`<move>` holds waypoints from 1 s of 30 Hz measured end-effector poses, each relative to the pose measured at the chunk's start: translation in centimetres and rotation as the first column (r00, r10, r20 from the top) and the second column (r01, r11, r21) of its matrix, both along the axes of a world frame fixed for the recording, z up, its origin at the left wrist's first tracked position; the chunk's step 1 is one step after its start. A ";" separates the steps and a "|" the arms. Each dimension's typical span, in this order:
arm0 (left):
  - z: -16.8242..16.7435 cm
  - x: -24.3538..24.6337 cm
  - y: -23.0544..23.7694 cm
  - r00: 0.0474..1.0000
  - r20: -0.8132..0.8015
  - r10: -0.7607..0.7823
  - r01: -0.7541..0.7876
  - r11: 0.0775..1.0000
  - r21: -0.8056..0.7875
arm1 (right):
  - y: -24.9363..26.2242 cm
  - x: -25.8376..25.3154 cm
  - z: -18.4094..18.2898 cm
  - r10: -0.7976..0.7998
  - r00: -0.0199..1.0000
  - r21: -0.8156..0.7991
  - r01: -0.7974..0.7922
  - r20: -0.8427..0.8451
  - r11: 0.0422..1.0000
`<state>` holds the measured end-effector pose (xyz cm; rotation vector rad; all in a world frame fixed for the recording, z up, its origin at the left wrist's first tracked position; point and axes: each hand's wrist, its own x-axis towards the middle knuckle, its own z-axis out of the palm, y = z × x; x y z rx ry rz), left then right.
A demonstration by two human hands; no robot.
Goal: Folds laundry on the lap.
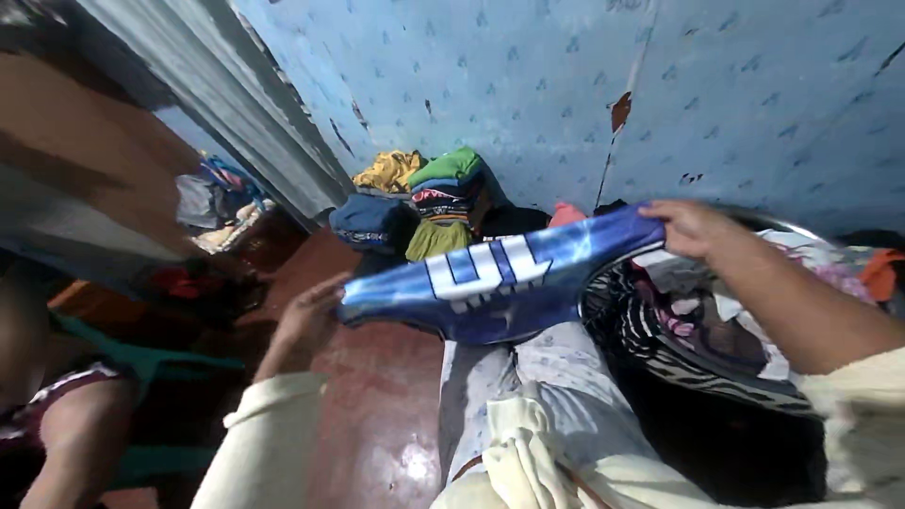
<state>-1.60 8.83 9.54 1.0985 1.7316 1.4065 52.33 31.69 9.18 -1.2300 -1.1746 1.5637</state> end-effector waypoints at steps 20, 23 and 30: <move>9.8 -1.5 1.7 0.923 -0.367 -0.111 0.033 0.977 -0.213 | 3.9 -5.0 1.7 0.334 0.338 -0.131 -0.503 0.880 0.854; 7.8 -2.3 2.3 0.948 -0.314 -0.044 -0.043 0.963 -0.266 | 5.1 -4.9 -0.6 0.340 0.376 -0.158 -0.438 0.862 0.885; 9.1 -3.6 1.9 0.997 -0.054 -0.051 0.041 0.983 -0.182 | 4.1 -4.8 0.8 0.387 0.071 -0.297 -0.520 0.920 0.801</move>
